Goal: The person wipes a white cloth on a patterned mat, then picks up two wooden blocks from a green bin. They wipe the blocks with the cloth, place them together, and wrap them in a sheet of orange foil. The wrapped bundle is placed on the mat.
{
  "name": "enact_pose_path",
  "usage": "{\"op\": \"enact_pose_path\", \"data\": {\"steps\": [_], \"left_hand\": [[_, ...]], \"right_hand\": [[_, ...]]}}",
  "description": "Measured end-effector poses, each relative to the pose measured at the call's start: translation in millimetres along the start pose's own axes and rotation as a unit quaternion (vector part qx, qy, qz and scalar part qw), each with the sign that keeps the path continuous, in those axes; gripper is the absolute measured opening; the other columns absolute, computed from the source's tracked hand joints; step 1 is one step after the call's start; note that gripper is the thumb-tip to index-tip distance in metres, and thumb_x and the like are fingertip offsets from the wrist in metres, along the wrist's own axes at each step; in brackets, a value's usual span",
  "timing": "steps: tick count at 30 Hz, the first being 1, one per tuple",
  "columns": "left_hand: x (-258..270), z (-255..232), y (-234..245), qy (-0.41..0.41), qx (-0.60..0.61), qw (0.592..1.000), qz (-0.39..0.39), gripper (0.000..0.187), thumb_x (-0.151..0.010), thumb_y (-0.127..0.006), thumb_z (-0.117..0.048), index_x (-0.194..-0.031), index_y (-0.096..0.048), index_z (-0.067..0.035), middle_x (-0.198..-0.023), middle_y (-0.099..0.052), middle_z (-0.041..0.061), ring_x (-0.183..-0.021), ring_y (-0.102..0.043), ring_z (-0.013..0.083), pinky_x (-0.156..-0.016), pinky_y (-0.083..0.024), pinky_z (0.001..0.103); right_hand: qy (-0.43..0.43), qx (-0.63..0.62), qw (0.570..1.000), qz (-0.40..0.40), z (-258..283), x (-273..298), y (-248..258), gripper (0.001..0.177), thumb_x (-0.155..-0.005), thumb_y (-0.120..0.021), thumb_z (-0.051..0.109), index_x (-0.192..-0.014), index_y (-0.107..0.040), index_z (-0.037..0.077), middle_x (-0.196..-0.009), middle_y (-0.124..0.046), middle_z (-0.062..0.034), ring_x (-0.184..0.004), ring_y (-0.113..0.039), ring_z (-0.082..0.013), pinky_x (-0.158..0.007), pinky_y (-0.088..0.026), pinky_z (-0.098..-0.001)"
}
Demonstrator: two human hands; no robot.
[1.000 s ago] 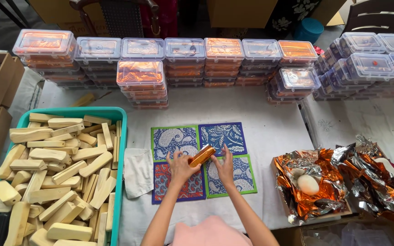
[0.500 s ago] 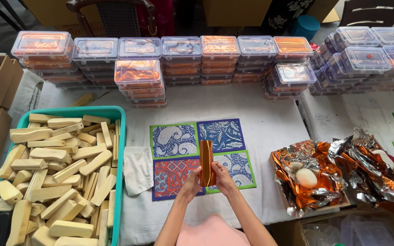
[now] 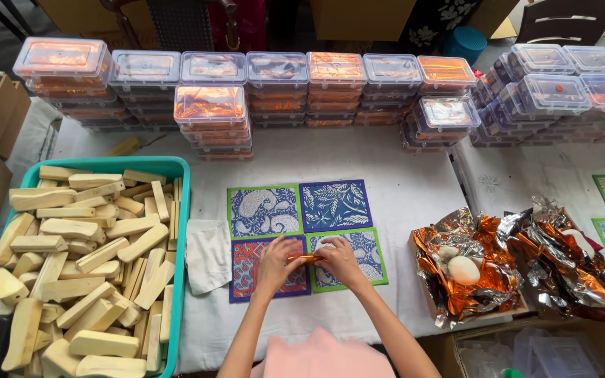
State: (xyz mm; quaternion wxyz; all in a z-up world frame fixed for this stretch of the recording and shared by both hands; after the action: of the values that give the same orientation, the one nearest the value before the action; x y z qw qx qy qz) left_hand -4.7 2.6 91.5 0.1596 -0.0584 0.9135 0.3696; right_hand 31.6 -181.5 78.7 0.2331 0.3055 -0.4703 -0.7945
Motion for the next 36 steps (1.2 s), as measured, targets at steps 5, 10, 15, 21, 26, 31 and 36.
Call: {"op": "enact_pose_path", "data": {"steps": [5,10,15,21,26,31,36], "left_hand": [[14.0,34.8,-40.5,0.093,0.000,0.992,0.080,0.028,-0.084,-0.077,-0.041,-0.104,-0.081,-0.022,-0.107,-0.076,-0.002,-0.116,-0.064,0.0207,-0.108,-0.036,0.046],[15.9,42.6,-44.5,0.189,0.030,0.976,0.107,0.027,-0.084,-0.076,-0.043,-0.102,-0.082,-0.024,-0.108,-0.076,-0.005,-0.114,-0.063,0.0213,-0.107,-0.033,0.048],[22.0,59.5,-58.3,0.202,0.047,0.976,0.059,0.021,-0.091,-0.073,-0.039,-0.101,-0.084,-0.024,-0.112,-0.074,-0.003,-0.117,-0.061,0.0241,-0.108,-0.030,0.049],[17.9,-15.6,-21.7,-0.028,-0.086,0.995,-0.039,0.026,-0.090,-0.075,-0.031,-0.113,-0.073,-0.021,-0.117,-0.068,-0.005,-0.115,-0.062,0.0162,-0.110,-0.033,0.046],[33.5,-7.1,-44.4,-0.201,-0.228,0.953,-0.002,0.034,-0.090,-0.070,-0.022,-0.123,-0.071,-0.015,-0.123,-0.067,-0.003,-0.116,-0.060,0.0130,-0.113,-0.030,0.047],[30.5,-1.3,-45.4,-0.239,-0.277,0.931,0.001,0.036,-0.088,-0.065,-0.016,-0.124,-0.073,-0.015,-0.120,-0.068,-0.004,-0.114,-0.062,0.0124,-0.115,-0.029,0.047],[25.9,-0.2,-44.5,-0.209,-0.218,0.953,0.013,0.025,-0.094,-0.067,-0.019,-0.117,-0.075,-0.014,-0.107,-0.071,-0.003,-0.105,-0.066,0.0116,-0.117,-0.029,0.047]], "right_hand": [[-0.099,-0.080,0.992,0.007,-16.3,-5.8,-2.4,0.026,-0.074,-0.086,0.023,-0.097,-0.079,0.014,-0.100,-0.077,-0.0028,-0.114,-0.062,-0.0259,-0.098,-0.047,-0.0450],[-0.134,-0.181,0.974,0.024,-33.4,-5.3,-9.3,0.022,-0.076,-0.087,0.023,-0.095,-0.082,0.012,-0.097,-0.076,-0.0057,-0.109,-0.062,-0.0273,-0.091,-0.051,-0.0430],[-0.232,-0.226,0.945,0.045,-46.8,2.3,-24.7,0.017,-0.082,-0.083,0.024,-0.093,-0.082,0.011,-0.092,-0.078,-0.0056,-0.093,-0.069,-0.0231,-0.085,-0.055,-0.0378],[-0.212,-0.238,0.947,0.038,-50.0,2.1,-23.4,0.017,-0.083,-0.083,0.024,-0.090,-0.082,0.009,-0.091,-0.078,-0.0066,-0.092,-0.068,-0.0245,-0.086,-0.052,-0.0389],[-0.216,-0.237,0.946,0.042,-50.2,0.9,-24.5,0.018,-0.083,-0.082,0.026,-0.092,-0.083,0.010,-0.092,-0.077,-0.0060,-0.093,-0.067,-0.0241,-0.086,-0.051,-0.0383],[-0.227,-0.240,0.943,0.047,-51.0,0.7,-24.6,0.019,-0.083,-0.082,0.027,-0.093,-0.082,0.011,-0.092,-0.077,-0.0053,-0.094,-0.068,-0.0234,-0.087,-0.052,-0.0384],[-0.189,-0.243,0.952,-0.008,-62.5,6.6,-8.4,0.022,-0.083,-0.080,0.023,-0.101,-0.081,0.010,-0.108,-0.071,-0.0064,-0.103,-0.067,-0.0227,-0.089,-0.053,-0.0355]]}}
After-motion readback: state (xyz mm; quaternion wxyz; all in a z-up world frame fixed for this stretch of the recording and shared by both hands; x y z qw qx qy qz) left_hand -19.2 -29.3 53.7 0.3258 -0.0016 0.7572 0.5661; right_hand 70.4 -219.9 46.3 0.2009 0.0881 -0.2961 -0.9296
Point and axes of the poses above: each hand's wrist, its own x-axis away from the middle knuckle, its own y-axis out of the back of the hand, z = x × y, the point moved 6 cm from there along -x, towards the middle knuckle
